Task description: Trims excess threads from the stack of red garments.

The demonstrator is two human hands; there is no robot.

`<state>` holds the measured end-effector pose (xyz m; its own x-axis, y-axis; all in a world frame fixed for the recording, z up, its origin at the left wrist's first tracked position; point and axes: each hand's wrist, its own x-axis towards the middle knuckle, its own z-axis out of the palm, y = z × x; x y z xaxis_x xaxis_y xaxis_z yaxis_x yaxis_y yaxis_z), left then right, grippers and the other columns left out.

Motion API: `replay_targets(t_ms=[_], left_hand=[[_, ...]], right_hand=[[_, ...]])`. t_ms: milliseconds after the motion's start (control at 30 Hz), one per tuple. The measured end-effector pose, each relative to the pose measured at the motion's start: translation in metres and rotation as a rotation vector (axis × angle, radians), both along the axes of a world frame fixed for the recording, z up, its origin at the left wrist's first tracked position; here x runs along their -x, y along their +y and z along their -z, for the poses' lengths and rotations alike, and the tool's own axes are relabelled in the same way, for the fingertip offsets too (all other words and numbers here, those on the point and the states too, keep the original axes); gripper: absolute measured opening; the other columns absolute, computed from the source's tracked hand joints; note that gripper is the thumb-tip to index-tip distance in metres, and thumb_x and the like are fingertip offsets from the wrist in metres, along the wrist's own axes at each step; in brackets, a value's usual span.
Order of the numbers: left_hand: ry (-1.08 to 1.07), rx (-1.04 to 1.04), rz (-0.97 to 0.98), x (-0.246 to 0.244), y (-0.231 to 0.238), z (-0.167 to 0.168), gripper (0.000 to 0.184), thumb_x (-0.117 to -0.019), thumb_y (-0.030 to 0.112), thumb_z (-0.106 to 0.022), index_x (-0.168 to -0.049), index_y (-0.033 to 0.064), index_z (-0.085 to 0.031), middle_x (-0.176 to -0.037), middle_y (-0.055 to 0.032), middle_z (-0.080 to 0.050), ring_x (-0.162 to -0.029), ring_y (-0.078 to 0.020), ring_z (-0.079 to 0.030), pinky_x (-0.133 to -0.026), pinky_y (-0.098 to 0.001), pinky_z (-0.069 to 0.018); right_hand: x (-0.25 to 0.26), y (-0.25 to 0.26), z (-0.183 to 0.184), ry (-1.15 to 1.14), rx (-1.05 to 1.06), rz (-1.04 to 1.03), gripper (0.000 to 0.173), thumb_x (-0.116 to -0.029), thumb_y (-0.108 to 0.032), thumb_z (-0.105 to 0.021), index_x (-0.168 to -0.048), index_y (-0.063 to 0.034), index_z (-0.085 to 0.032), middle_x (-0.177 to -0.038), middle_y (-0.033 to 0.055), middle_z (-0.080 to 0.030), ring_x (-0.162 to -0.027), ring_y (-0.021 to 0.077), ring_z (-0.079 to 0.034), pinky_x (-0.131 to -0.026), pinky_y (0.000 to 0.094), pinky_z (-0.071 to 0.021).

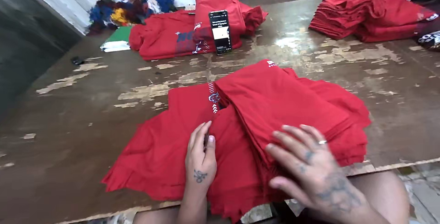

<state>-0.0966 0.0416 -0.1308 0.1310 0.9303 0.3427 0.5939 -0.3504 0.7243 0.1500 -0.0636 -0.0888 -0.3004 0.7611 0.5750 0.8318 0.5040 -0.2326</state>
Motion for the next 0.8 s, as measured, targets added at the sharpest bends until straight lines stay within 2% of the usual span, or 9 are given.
replay_targets(t_ms=[67, 133, 200, 267, 333, 433, 533, 600, 800], left_hand=[[-0.052, -0.011, -0.009, 0.001, 0.001, 0.001, 0.046, -0.1043, 0.019, -0.037, -0.136, -0.0046, -0.060, -0.142, -0.0235, -0.057, -0.136, -0.0284, -0.052, -0.115, -0.0388, -0.0397], [-0.128, -0.056, -0.019, 0.003, 0.003, 0.002, 0.046, -0.1048, 0.020, -0.036, -0.134, -0.0082, -0.059, -0.143, -0.0263, -0.055, -0.137, -0.0288, -0.051, -0.116, -0.0378, -0.0391], [-0.176, -0.156, -0.024, 0.007, 0.001, 0.000, 0.046, -0.1064, 0.023, -0.038, -0.130, -0.0094, -0.061, -0.141, -0.0268, -0.056, -0.136, -0.0283, -0.051, -0.115, -0.0382, -0.0405], [-0.167, -0.308, -0.004, 0.008, -0.011, -0.013, 0.045, -0.1092, 0.031, -0.042, -0.128, -0.0039, -0.064, -0.141, -0.0228, -0.057, -0.138, -0.0274, -0.049, -0.115, -0.0410, -0.0397], [-0.190, -0.404, 0.078, 0.005, -0.028, -0.039, 0.041, -0.1101, 0.036, -0.043, -0.130, 0.0075, -0.064, -0.144, -0.0101, -0.057, -0.140, -0.0199, -0.047, -0.115, -0.0383, -0.0390], [-0.446, -0.252, 0.308, -0.019, -0.039, -0.065, 0.031, -0.1093, 0.037, -0.045, -0.124, 0.0203, -0.067, -0.119, 0.0109, -0.069, -0.099, 0.0010, -0.065, -0.083, -0.0179, -0.0542], [-0.521, 0.050, 0.476, -0.043, -0.035, -0.051, 0.033, -0.1087, 0.024, -0.046, -0.117, -0.0010, -0.067, -0.100, 0.0013, -0.070, -0.072, 0.0020, -0.060, -0.061, -0.0162, -0.0501], [-0.539, 0.152, 0.452, -0.050, -0.031, -0.033, 0.024, -0.1048, 0.013, -0.050, -0.112, -0.0029, -0.068, -0.090, 0.0028, -0.069, -0.064, 0.0029, -0.056, -0.055, -0.0150, -0.0473], [-0.565, 0.040, 0.525, -0.050, -0.026, -0.022, 0.023, -0.1028, 0.017, -0.058, -0.097, -0.0011, -0.070, -0.090, 0.0007, -0.066, -0.076, 0.0026, -0.058, -0.066, -0.0134, -0.0490]], right_hand=[[0.021, -0.012, 0.014, -0.017, 0.031, -0.196, 0.037, -0.1019, -0.049, -0.055, -0.117, -0.0215, -0.074, -0.133, 0.0070, -0.069, -0.134, 0.0316, -0.058, -0.112, 0.0585, -0.0430], [0.030, -0.029, 0.014, 0.060, 0.152, -0.473, 0.029, -0.1050, -0.036, -0.056, -0.114, -0.0175, -0.077, -0.122, 0.0052, -0.074, -0.125, 0.0230, -0.065, -0.113, 0.0472, -0.0446], [0.021, -0.033, -0.002, 0.197, 0.228, -0.637, 0.033, -0.1066, -0.034, -0.055, -0.115, -0.0093, -0.075, -0.115, 0.0110, -0.075, -0.112, 0.0196, -0.071, -0.101, 0.0346, -0.0544], [0.005, -0.030, -0.015, 0.273, 0.062, -0.478, 0.028, -0.1060, -0.033, -0.056, -0.113, -0.0107, -0.072, -0.115, 0.0103, -0.073, -0.117, 0.0184, -0.067, -0.104, 0.0338, -0.0530], [-0.008, -0.008, -0.024, 0.266, -0.043, -0.299, 0.032, -0.1056, -0.034, -0.055, -0.117, -0.0083, -0.070, -0.115, 0.0129, -0.071, -0.116, 0.0230, -0.066, -0.104, 0.0383, -0.0524], [-0.010, 0.025, -0.015, 0.159, 0.080, -0.158, 0.025, -0.1008, -0.028, -0.060, -0.109, -0.0083, -0.074, -0.104, 0.0133, -0.073, -0.101, 0.0284, -0.069, -0.088, 0.0419, -0.0558], [-0.009, 0.035, 0.000, 0.241, 0.085, -0.190, 0.017, -0.0978, -0.018, -0.061, -0.098, -0.0066, -0.074, -0.094, 0.0116, -0.074, -0.091, 0.0259, -0.071, -0.081, 0.0392, -0.0559], [-0.015, 0.034, 0.003, 0.328, 0.067, -0.224, 0.020, -0.0991, -0.018, -0.060, -0.097, -0.0045, -0.074, -0.093, 0.0123, -0.074, -0.090, 0.0236, -0.071, -0.082, 0.0356, -0.0561], [-0.015, 0.034, 0.005, 0.389, 0.072, -0.214, 0.027, -0.1030, -0.021, -0.054, -0.096, -0.0025, -0.072, -0.087, 0.0122, -0.073, -0.084, 0.0200, -0.069, -0.078, 0.0327, -0.0532]])
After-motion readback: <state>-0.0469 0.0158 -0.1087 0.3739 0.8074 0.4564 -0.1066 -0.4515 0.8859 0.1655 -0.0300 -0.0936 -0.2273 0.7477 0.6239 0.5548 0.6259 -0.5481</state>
